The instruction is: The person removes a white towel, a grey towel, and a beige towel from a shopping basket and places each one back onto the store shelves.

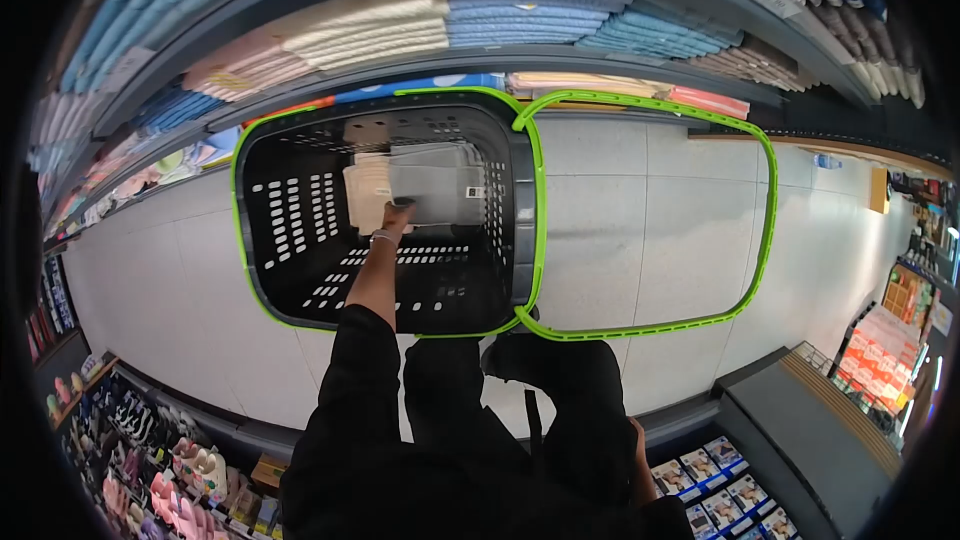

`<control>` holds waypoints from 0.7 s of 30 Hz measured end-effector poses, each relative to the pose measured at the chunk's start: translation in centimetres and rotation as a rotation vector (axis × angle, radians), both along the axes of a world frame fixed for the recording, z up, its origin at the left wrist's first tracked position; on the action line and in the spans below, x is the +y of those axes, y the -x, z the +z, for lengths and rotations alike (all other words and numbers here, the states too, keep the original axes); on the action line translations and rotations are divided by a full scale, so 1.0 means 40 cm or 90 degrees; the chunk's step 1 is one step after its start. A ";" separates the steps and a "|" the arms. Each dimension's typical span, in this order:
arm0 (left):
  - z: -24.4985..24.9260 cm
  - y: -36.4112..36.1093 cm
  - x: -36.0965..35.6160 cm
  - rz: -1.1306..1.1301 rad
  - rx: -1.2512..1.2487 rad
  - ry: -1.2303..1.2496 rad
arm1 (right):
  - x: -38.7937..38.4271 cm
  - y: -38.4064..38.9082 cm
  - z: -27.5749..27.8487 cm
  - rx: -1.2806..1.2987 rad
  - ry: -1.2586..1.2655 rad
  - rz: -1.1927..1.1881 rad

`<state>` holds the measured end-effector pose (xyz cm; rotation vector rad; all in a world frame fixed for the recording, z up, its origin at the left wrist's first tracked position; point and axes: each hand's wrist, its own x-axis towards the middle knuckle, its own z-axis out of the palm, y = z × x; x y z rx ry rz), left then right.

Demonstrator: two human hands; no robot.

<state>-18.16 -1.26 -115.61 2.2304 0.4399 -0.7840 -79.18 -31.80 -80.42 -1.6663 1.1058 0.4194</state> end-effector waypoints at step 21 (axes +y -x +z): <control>1.095 0.142 0.197 0.260 -0.046 0.396 | 0.122 -0.524 0.353 -0.052 0.058 -0.096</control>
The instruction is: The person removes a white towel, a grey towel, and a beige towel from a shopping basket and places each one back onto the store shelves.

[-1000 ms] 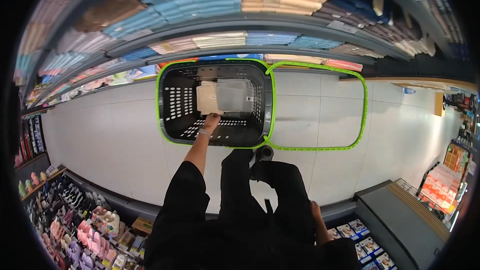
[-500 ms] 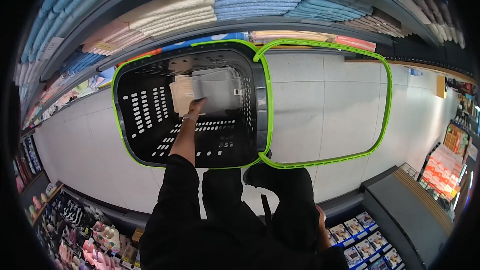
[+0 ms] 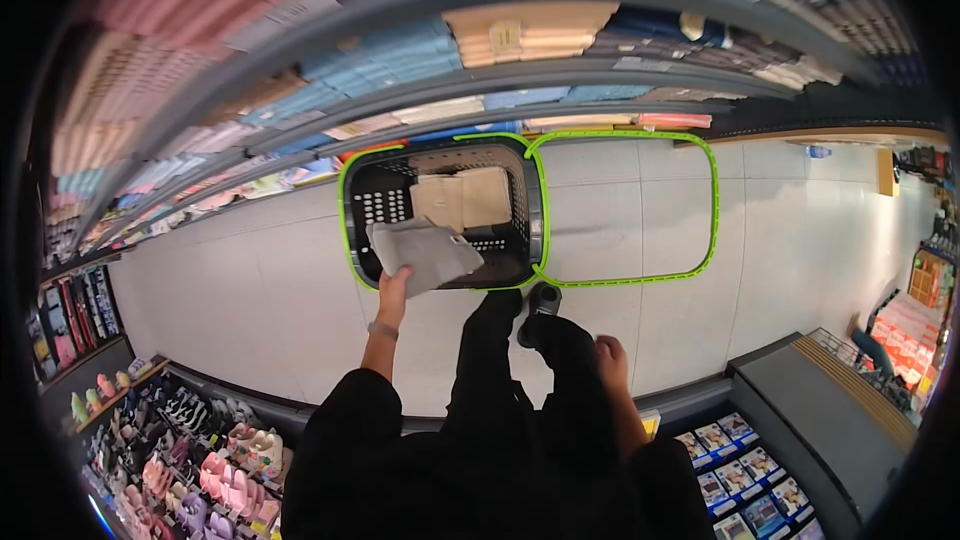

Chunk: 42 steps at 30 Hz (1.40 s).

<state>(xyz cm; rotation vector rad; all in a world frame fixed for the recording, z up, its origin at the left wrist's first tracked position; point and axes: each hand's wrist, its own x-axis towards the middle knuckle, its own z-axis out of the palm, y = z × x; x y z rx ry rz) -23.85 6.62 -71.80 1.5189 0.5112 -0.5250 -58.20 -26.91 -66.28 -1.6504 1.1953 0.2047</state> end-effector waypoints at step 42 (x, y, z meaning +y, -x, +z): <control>1.415 -0.013 -0.951 -0.443 -0.288 0.281 | -0.661 -0.439 1.194 -0.637 -0.394 0.088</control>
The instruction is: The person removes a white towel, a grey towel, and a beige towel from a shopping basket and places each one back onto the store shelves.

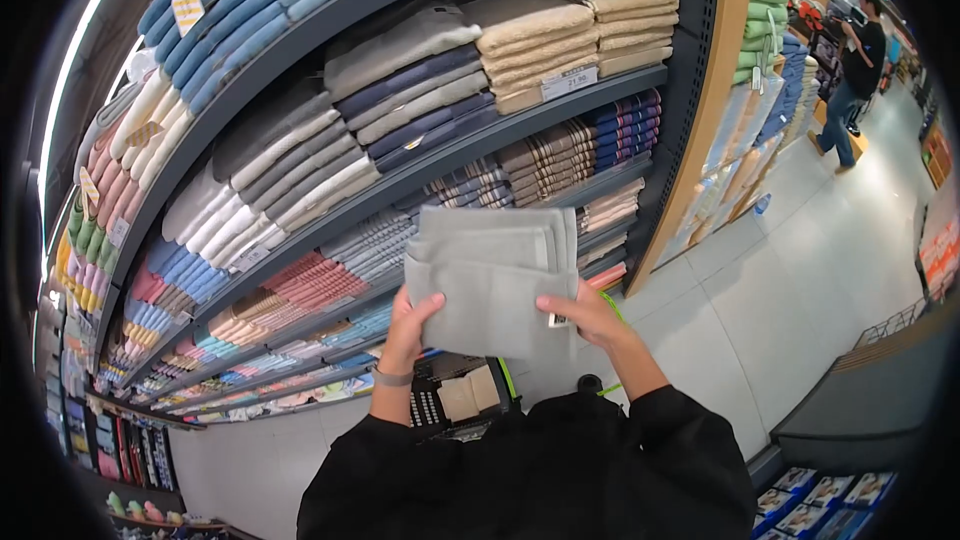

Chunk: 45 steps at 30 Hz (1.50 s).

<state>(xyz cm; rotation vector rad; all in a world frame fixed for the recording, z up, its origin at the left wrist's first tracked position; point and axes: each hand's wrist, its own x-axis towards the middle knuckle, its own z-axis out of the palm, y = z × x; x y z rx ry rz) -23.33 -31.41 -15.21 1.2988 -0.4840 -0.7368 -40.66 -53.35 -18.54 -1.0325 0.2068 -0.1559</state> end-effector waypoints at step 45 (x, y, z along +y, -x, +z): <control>0.460 -0.399 -0.469 0.225 -1.173 -0.146 | -0.389 -0.567 0.599 -0.166 -0.039 0.178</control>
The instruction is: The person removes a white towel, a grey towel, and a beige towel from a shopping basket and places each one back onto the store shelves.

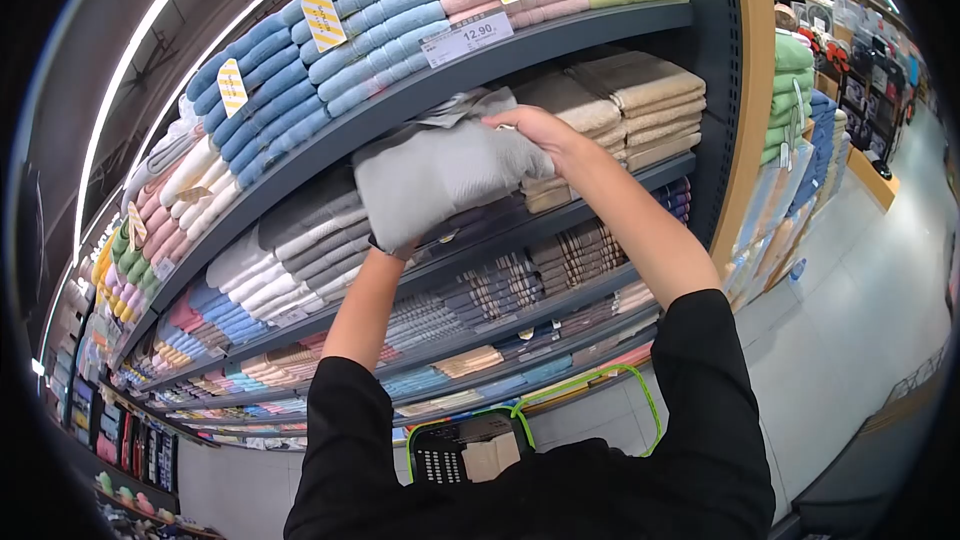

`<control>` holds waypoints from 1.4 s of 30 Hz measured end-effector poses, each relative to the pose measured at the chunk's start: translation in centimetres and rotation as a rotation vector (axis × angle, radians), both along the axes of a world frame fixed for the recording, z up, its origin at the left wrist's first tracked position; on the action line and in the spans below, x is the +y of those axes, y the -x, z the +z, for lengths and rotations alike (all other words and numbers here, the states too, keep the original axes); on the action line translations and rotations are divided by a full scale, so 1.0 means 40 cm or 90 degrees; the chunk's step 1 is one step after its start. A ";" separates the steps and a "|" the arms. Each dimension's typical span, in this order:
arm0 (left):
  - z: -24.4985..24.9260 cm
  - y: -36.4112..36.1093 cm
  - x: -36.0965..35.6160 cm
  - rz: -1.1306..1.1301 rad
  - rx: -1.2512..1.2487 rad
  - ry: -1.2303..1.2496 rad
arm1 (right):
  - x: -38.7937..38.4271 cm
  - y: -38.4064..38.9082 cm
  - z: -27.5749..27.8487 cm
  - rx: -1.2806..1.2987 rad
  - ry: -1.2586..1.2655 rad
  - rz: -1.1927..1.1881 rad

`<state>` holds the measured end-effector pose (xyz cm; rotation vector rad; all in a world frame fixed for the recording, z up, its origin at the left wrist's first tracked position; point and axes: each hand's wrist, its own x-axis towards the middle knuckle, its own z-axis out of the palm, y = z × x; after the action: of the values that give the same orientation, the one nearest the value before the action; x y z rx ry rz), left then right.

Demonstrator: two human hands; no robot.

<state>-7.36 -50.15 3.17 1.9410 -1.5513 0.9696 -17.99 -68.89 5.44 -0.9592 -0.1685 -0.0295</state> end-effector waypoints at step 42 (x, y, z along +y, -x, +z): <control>0.100 0.043 0.230 0.189 -0.153 -0.012 | 0.025 -0.137 0.142 0.004 0.440 -0.274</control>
<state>-9.07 -40.96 7.19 2.1753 -1.4217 1.3573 -12.49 -67.90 11.11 -1.6716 0.0461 -0.3847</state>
